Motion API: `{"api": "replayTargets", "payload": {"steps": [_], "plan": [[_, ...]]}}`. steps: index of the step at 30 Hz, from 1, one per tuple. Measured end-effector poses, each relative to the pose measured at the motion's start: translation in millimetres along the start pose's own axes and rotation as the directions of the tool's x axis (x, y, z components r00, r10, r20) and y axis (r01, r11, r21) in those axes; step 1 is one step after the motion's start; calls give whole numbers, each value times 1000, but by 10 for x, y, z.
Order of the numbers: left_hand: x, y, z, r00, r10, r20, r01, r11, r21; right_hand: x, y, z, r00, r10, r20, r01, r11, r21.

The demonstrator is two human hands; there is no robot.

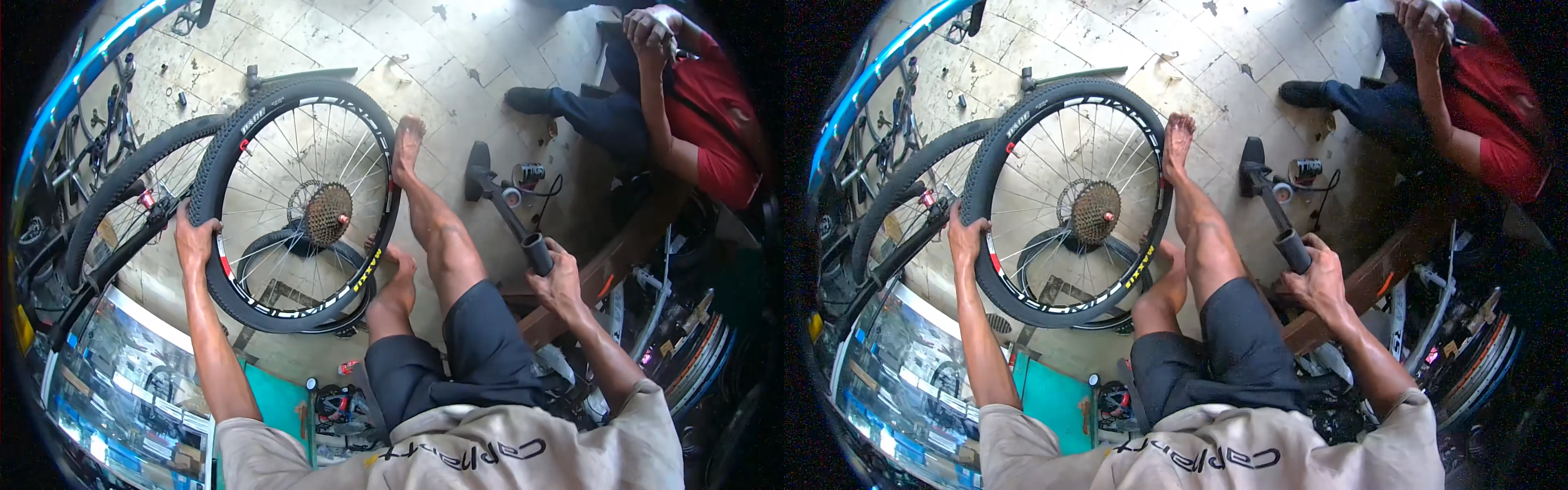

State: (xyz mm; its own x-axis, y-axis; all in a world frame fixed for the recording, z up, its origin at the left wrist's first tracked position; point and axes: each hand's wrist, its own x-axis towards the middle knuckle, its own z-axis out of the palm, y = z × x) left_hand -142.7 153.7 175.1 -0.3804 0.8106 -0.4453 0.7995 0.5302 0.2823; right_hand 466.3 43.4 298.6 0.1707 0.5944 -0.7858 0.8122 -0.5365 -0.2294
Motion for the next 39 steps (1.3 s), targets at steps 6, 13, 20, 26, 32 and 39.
{"api": "replayTargets", "payload": {"steps": [6, 13, 20, 26, 32, 39], "plan": [[-15, -39, -29, 999, -25, 40, 24, 1000, 19, -33, 76, -8, 993, -14, -116, 31, 989, 144], [21, -23, 19, 999, -38, 20, 38, 999, -6, 39, -95, 46, 991, -88, -102, 100, 988, 115], [-559, -509, -220, 972, -167, 164, 224, 867, -445, -8, -137, 21, 995, 57, -81, -48, 993, 108], [-1237, -1137, 14, 962, -157, 223, 209, 950, -233, -16, -186, 87, 988, 76, -135, -54, 986, 159], [-1238, -823, 166, 980, -177, -86, 118, 877, -466, 96, -403, 158, 993, -23, -119, 32, 997, 69], [-1153, -738, 166, 968, -7, -250, -50, 974, -222, 69, -504, 166, 990, -52, -131, 65, 993, 102]]}}
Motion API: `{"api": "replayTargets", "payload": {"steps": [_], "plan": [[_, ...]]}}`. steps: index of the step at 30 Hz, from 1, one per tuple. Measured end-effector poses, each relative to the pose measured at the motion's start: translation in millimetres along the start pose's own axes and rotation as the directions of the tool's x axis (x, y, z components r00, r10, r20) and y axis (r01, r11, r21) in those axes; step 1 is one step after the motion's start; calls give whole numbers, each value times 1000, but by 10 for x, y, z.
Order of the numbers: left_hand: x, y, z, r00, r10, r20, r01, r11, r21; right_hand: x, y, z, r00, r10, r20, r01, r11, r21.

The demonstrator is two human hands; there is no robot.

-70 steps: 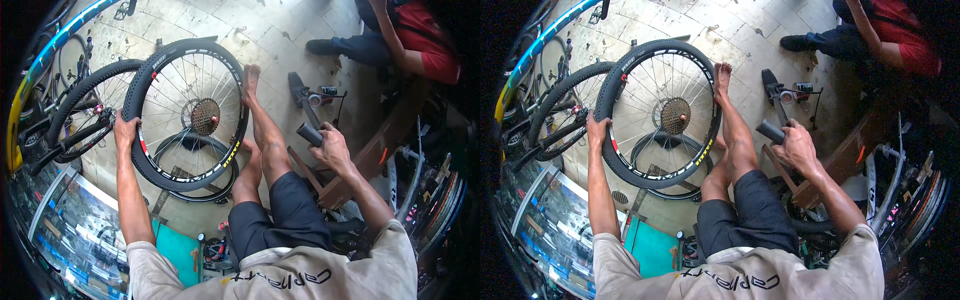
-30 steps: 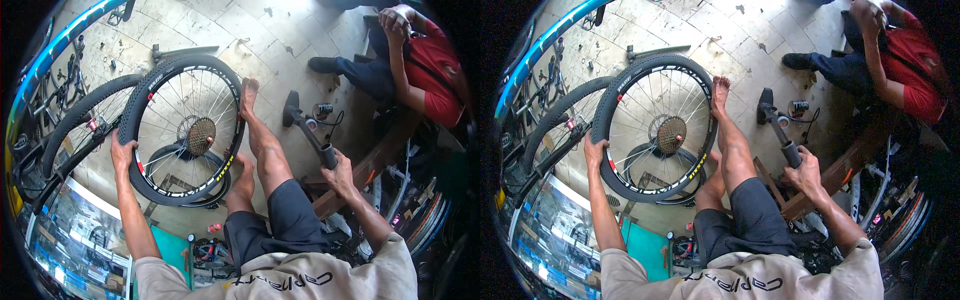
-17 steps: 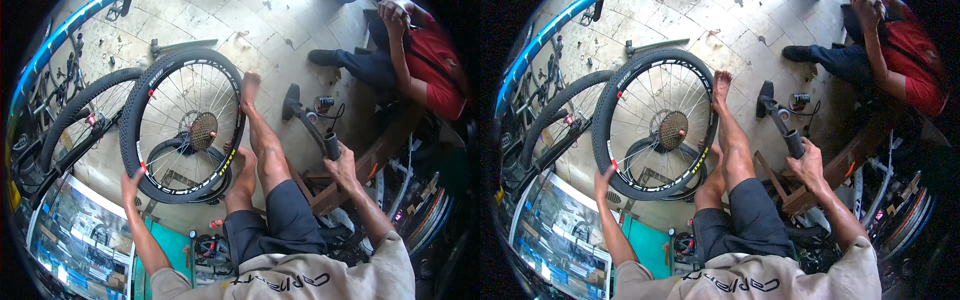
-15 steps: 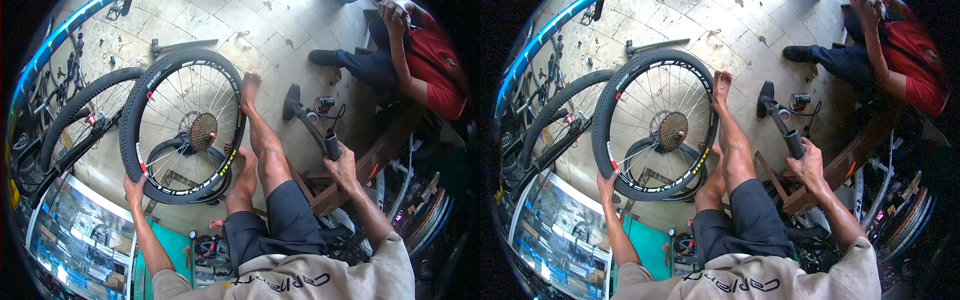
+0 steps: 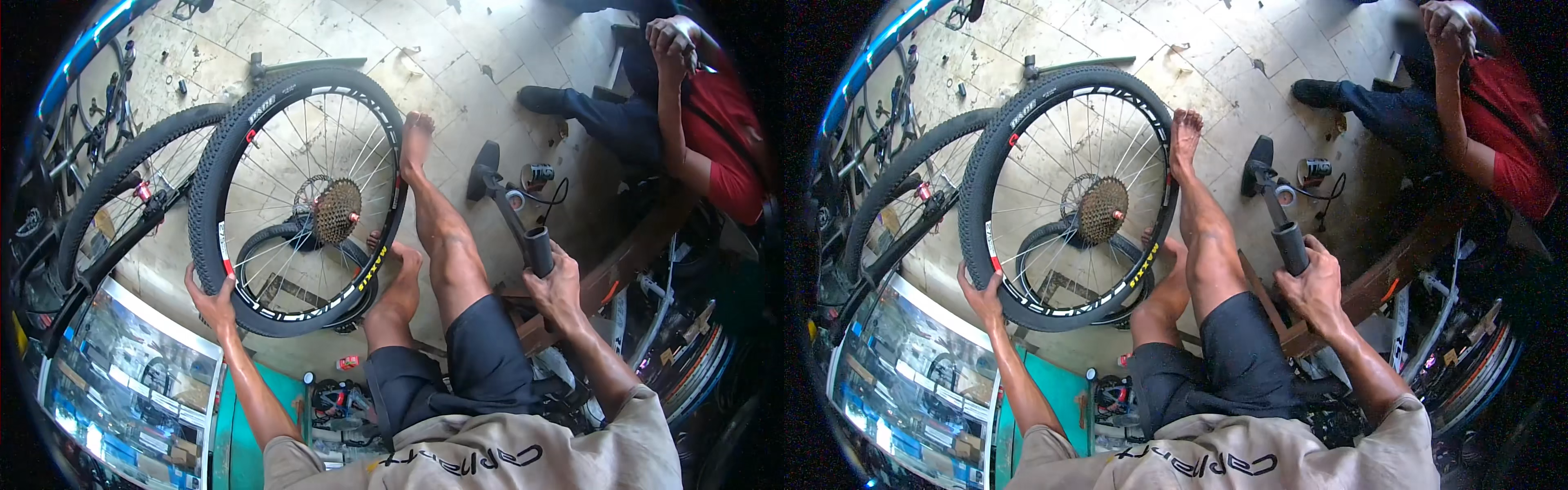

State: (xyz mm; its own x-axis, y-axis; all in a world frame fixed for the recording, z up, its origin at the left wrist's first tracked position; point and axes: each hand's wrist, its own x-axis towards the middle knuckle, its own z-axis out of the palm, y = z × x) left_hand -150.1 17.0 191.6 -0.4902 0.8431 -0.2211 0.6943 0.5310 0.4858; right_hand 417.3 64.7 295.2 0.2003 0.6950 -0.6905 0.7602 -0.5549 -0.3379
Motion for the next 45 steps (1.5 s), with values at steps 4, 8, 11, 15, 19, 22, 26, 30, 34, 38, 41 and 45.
{"api": "replayTargets", "payload": {"steps": [4, 8, 11, 15, 19, 22, 26, 30, 34, 38, 41, 45], "plan": [[-40, 4, -22, 977, -198, 75, 206, 971, -122, 18, 22, -22, 998, 60, 14, -60, 998, -5], [43, 16, 11, 985, -166, 56, 171, 980, -102, 57, 94, -39, 999, 35, 17, -34, 998, -59], [173, -14, 30, 990, -126, 66, 131, 988, -79, -1, 163, -91, 983, 177, 49, -175, 983, -48], [199, -73, 12, 985, -141, 103, 151, 984, -99, -87, 199, -143, 990, 138, 3, -138, 990, 37], [133, -71, 16, 984, -137, 112, 148, 984, -102, -83, 137, -138, 984, 175, -4, -175, 984, 22], [148, -27, 53, 988, -139, 72, 146, 984, -102, -38, 118, -112, 995, 101, -3, -101, 993, 54], [248, 23, 66, 990, -119, 74, 125, 988, -94, -64, 218, -87, 997, 77, 2, -77, 997, 19], [283, -43, 48, 993, -63, 104, 72, 994, -85, -104, 375, -55, 994, 83, -66, -78, 994, 70], [233, -200, 51, 988, -76, 132, 94, 987, -131, -113, 442, -104, 994, 74, -79, -76, 997, -13], [246, -366, 85, 994, -1, 107, 13, 993, -117, -191, 439, -73, 986, 101, -133, -98, 995, 27], [303, -474, 105, 989, -32, 142, 53, 987, -149, -299, 441, 54, 986, 81, -148, -81, 997, 0], [326, -596, 91, 985, -63, 160, 88, 984, -153, -351, 452, 159, 985, 51, -165, -58, 998, -39]]}}
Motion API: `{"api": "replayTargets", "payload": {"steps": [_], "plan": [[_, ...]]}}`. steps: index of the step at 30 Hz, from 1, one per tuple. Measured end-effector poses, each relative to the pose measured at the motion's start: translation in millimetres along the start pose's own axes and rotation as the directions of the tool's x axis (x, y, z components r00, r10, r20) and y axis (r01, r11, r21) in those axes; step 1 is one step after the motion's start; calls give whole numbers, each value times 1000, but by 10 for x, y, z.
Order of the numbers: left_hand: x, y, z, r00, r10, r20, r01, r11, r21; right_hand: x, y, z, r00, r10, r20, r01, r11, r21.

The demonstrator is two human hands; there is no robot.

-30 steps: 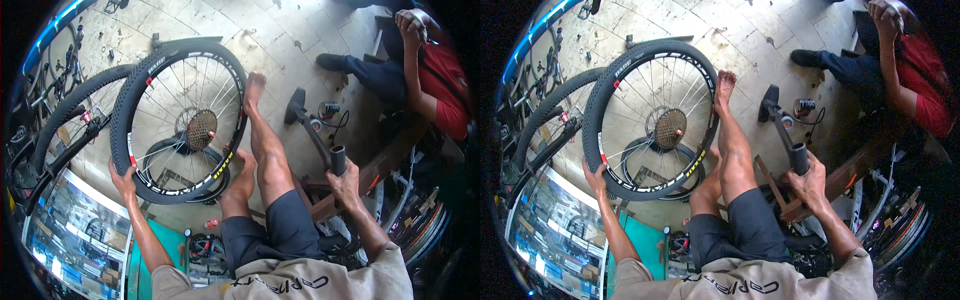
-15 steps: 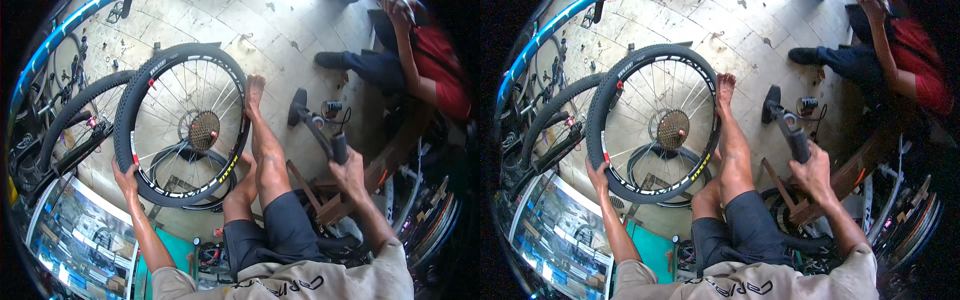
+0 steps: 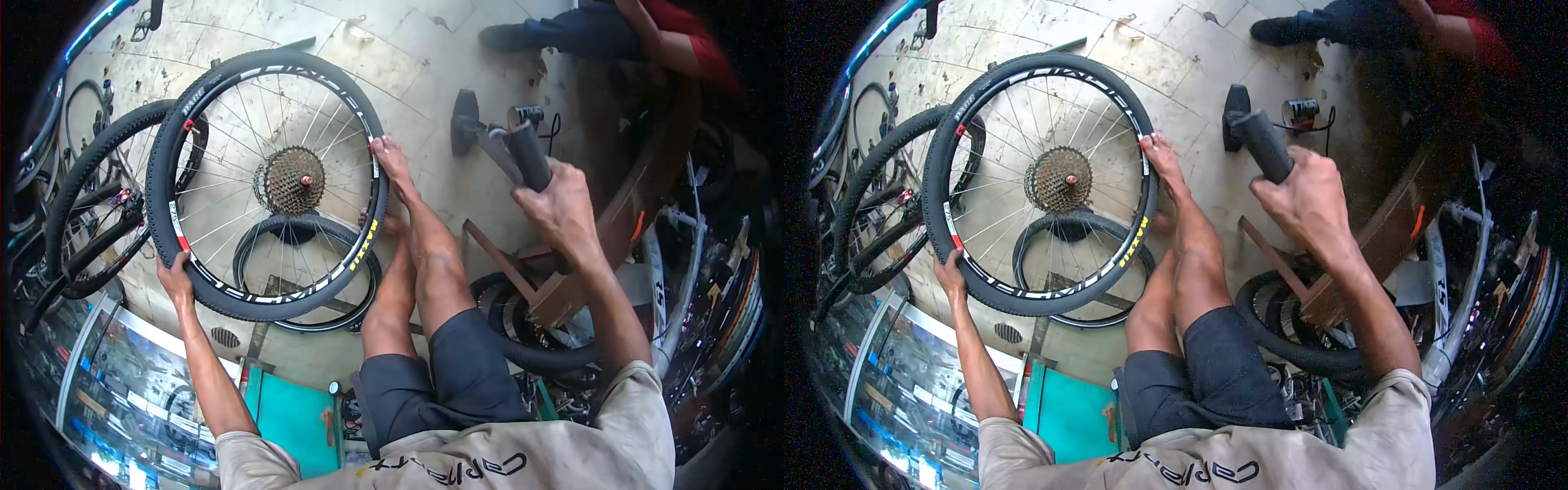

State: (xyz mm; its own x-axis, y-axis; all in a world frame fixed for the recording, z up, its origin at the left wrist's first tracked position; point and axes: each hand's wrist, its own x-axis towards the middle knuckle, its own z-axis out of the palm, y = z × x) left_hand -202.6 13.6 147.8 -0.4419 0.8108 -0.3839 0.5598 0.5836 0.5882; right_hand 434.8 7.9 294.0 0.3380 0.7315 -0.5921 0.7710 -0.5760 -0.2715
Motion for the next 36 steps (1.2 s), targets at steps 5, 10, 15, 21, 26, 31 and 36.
{"api": "replayTargets", "payload": {"steps": [5, 10, 15, 21, 26, 31, 36], "plan": [[-85, -86, -14, 1000, -1, 8, 1, 1000, -17, 51, -6, -74, 1000, 19, 11, -19, 999, 29], [-228, -125, -4, 1000, -1, -9, 0, 999, -39, 6, -29, -71, 1000, 12, 3, -12, 1000, 9], [-256, -138, -4, 1000, -14, -13, 14, 998, -55, -10, -10, -8, 1000, 3, 21, -3, 1000, -4], [-187, -170, -14, 998, -64, -5, 64, 997, -43, -43, -7, 10, 999, 29, 32, -29, 1000, 2], [-197, -189, -31, 996, -94, 3, 94, 995, -28, -39, -101, 78, 999, -9, 35, 9, 1000, -15], [-194, -187, -36, 998, -65, 5, 65, 998, -10, -34, -123, 100, 999, -6, 51, 8, 999, -41], [-129, -176, -30, 999, -46, -16, 47, 998, 46, -55, -128, 106, 997, -7, 71, 9, 999, -34]]}}
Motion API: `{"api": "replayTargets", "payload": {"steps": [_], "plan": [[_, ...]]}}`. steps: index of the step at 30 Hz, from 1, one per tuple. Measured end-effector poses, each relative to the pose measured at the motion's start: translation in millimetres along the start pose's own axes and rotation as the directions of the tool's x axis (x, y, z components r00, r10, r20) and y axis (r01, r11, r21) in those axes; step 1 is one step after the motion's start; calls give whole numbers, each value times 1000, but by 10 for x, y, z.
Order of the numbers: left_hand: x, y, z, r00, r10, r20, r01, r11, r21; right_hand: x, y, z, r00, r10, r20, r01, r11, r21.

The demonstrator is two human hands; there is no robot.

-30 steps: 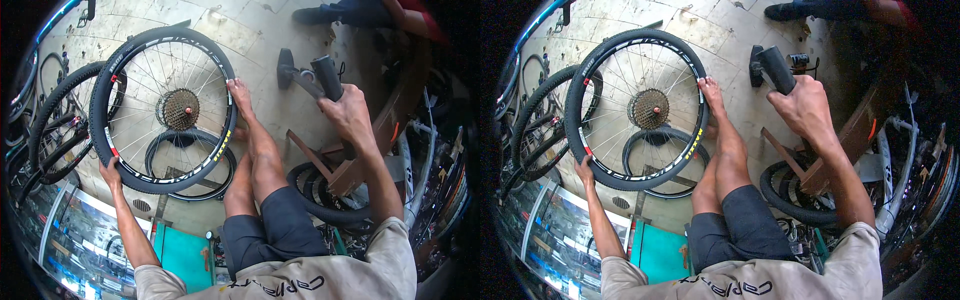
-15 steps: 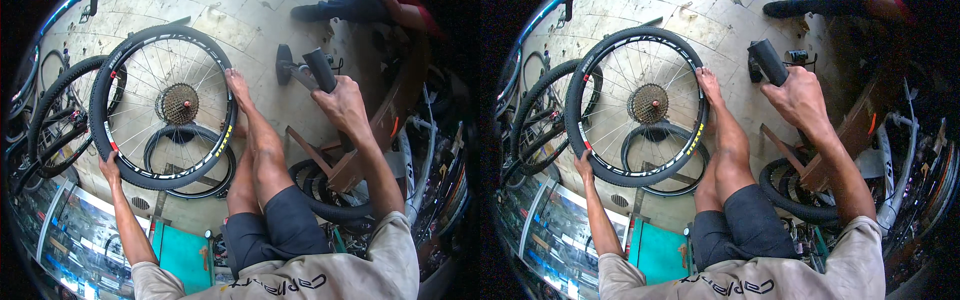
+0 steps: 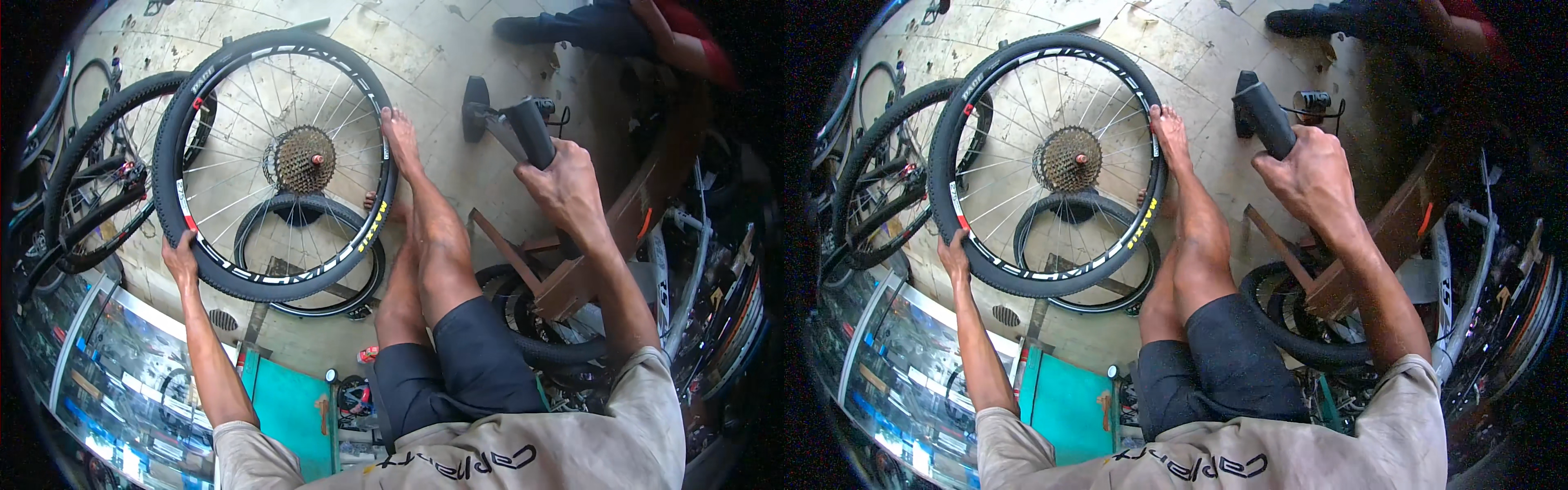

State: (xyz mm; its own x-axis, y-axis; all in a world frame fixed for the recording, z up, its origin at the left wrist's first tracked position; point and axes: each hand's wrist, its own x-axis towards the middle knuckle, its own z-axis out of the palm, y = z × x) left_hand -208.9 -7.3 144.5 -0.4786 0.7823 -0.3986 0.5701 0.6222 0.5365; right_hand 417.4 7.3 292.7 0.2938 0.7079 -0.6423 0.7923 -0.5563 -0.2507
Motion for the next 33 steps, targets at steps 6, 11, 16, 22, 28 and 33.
{"api": "replayTargets", "payload": {"steps": [6, 11, 16, 22, 28, 33], "plan": [[-8, 26, 2, 999, 42, 10, -42, 999, 22, -27, -51, 61, 995, -93, 34, 95, 994, -61], [-41, 30, 1, 1000, 14, -4, -14, 999, 37, 84, 99, -109, 999, -37, -26, 38, 997, 64], [-69, 32, 8, 1000, -12, 11, 12, 1000, -3, 269, 271, -298, 999, 42, -31, -38, 993, 114], [58, 210, -322, 939, -266, 219, 274, 962, -6, 336, 287, -195, 996, -28, -89, 36, 995, 94], [360, 490, -174, 992, 71, 102, -87, 984, 158, 380, 378, -236, 997, -56, -54, 62, 990, 125], [527, 736, -221, 944, -267, 193, 187, 917, 352, 368, 439, -209, 995, -35, -90, 46, 991, 122]]}}
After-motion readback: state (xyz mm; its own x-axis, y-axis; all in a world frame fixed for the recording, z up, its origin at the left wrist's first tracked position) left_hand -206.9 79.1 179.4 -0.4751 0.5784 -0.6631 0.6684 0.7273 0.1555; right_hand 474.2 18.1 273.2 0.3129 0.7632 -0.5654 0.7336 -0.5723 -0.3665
